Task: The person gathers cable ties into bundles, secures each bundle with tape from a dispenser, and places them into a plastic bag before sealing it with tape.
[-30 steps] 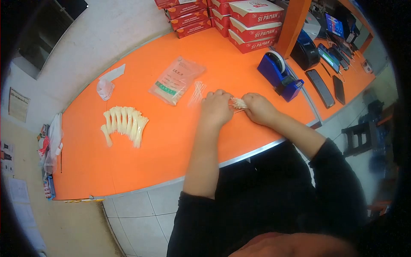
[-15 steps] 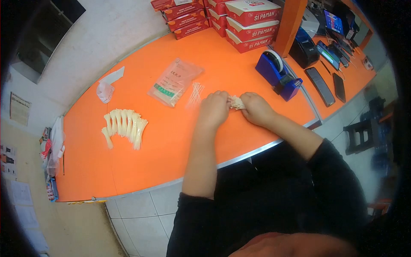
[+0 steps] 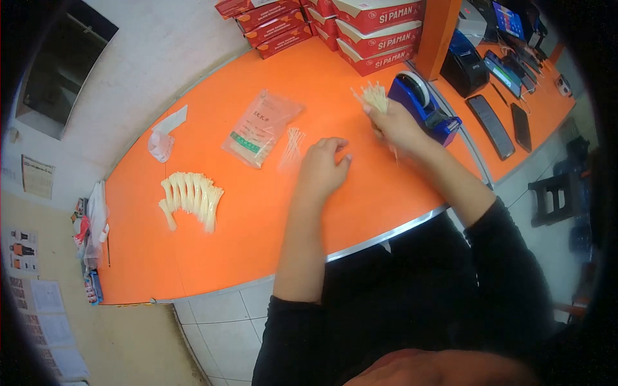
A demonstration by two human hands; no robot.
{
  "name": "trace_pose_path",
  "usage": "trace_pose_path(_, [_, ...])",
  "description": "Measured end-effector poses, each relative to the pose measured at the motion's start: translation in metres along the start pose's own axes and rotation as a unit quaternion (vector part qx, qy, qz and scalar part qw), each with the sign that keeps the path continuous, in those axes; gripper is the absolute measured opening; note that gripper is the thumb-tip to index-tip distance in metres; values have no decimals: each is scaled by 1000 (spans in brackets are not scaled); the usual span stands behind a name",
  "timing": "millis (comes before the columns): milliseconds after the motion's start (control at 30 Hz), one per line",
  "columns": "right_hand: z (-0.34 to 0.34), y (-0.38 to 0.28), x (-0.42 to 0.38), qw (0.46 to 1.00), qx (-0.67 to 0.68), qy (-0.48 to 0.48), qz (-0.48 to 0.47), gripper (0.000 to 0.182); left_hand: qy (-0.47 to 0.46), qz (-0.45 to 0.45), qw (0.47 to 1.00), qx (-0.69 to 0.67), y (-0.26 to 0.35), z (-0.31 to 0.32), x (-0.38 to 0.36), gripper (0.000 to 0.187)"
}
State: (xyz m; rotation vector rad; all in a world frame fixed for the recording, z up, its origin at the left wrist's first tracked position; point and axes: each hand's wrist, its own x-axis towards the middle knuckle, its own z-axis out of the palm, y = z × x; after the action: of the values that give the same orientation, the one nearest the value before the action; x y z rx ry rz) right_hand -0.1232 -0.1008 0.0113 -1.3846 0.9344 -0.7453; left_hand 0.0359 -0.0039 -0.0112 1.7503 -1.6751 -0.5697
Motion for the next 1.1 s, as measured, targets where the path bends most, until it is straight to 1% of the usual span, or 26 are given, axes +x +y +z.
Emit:
trace_pose_path(67, [-2,-11,4,990,127,-47,25,15,-17,61,998,30,-1,6,1,33])
trace_pose_path(100, [-1,-12,6,990,130,-47,26,15,-20,61,997,32,-3,11,3,33])
trace_pose_path(167, [-1,-13,6,973,208,-86,55,17,19,17,980,-197,-5,20,6,44])
trace_pose_path(200, [-1,-6,5,972,212,-89,52,17,20,17,981,-192,-2,20,6,44])
trace_pose_path(267, [4,13,0,929,277,-203,138,17,37,-37,890,-453,4,16,6,53])
trace_pose_path(300, [6,10,-5,926,282,-210,136,17,42,-39,893,-446,4,13,8,53])
trace_pose_path(367, [8,-3,-16,910,104,-372,148,21,115,37,843,-524,3,11,8,58])
trace_pose_path(400, [8,-9,-18,908,107,-379,146,21,119,35,846,-518,9,6,7,58])
trace_pose_path(467, [6,-16,-17,917,-18,-381,121,19,185,72,866,-458,27,-7,7,62])
trace_pose_path(500, [7,-9,-15,916,-12,-383,121,19,184,69,869,-454,28,-9,9,62])
trace_pose_path(533, [9,2,-11,924,10,-372,86,19,36,133,960,-244,30,-9,13,63])
trace_pose_path(567, [8,9,-10,931,30,-360,52,18,-114,188,975,-17,32,-8,16,64])
trace_pose_path(600, [5,7,-10,931,30,-359,52,18,-115,188,975,-18,37,-3,16,64])
trace_pose_path(633, [1,3,-11,931,78,-351,69,18,0,125,981,-151,44,3,16,63])
trace_pose_path(667, [-3,-1,-12,928,127,-340,85,18,112,58,952,-278,50,7,18,62])
trace_pose_path(700, [-7,-3,-10,929,131,-336,83,18,107,61,953,-276,51,7,21,62])
trace_pose_path(767, [-14,-6,-7,886,313,-323,108,17,80,-26,815,-573,51,5,27,63])
trace_pose_path(800, [-14,-3,-5,886,316,-322,107,17,77,-27,816,-572,33,21,34,63])
trace_pose_path(833, [-11,3,-2,888,348,-294,72,18,-134,66,650,-745,-1,49,43,64])
trace_pose_path(867, [-7,9,2,887,378,-264,37,19,-330,152,412,-836,-20,66,49,64])
trace_pose_path(900, [1,13,5,887,378,-263,36,19,-332,151,411,-835,0,61,44,64])
trace_pose_path(933, [12,15,7,953,246,-107,-139,19,-198,35,565,-800,39,50,32,62])
trace_pose_path(967, [12,18,8,947,93,60,-303,20,-57,-82,688,-719,62,48,26,60])
trace_pose_path(1000, [7,15,5,947,93,60,-300,20,-57,-84,687,-720,61,50,22,60])
trace_pose_path(1067, [-4,8,-1,937,-194,57,-283,25,-37,-84,731,-676,55,54,17,56])
trace_pose_path(1100, [-5,8,-1,937,-195,56,-283,25,-35,-84,730,-677,55,52,18,56])
